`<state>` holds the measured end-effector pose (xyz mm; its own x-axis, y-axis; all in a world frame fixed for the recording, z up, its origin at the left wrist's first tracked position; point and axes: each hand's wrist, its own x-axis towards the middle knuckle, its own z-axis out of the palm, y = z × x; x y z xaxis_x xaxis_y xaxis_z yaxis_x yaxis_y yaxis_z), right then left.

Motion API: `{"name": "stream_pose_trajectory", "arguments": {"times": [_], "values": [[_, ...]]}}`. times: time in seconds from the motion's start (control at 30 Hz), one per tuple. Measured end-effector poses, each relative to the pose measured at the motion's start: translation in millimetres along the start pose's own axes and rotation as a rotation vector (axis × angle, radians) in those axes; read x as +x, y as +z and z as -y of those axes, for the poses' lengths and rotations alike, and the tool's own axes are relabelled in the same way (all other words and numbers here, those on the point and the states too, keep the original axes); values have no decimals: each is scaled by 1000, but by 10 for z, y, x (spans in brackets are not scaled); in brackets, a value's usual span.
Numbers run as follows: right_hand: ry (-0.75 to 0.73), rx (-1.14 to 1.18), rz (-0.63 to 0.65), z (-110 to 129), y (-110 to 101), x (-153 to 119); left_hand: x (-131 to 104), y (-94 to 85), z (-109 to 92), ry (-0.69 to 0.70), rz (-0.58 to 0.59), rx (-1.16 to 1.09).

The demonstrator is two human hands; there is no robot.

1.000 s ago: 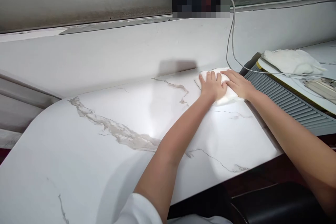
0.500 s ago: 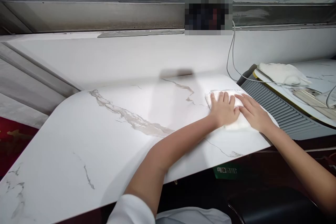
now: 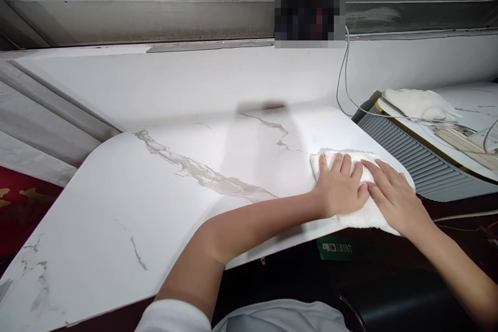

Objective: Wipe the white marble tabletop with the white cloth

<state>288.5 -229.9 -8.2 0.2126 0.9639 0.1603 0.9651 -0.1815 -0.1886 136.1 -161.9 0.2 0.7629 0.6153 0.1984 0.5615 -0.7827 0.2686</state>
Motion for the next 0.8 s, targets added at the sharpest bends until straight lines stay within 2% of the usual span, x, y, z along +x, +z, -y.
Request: {"name": "stream_pose_trajectory", "arguments": {"times": [0.13,0.27,0.4,0.53,0.7,0.8], "values": [[-8,-25,-2,67,-1,100,43,2,95,-1,-23,-7],[-59,-2,-28,199,55,304,119,-56,339,-21,-19,-20],[-200,20,-91,399,187,683,252,-194,687,-107,61,-38],[-284,54,-67,623,315,1139,406,-326,1019,-242,143,-70],[-356,66,-40,825,433,1670,557,-371,1405,-350,10,-23],[-378,84,-50,915,511,1933,642,-398,1645,-358,-11,-12]]}}
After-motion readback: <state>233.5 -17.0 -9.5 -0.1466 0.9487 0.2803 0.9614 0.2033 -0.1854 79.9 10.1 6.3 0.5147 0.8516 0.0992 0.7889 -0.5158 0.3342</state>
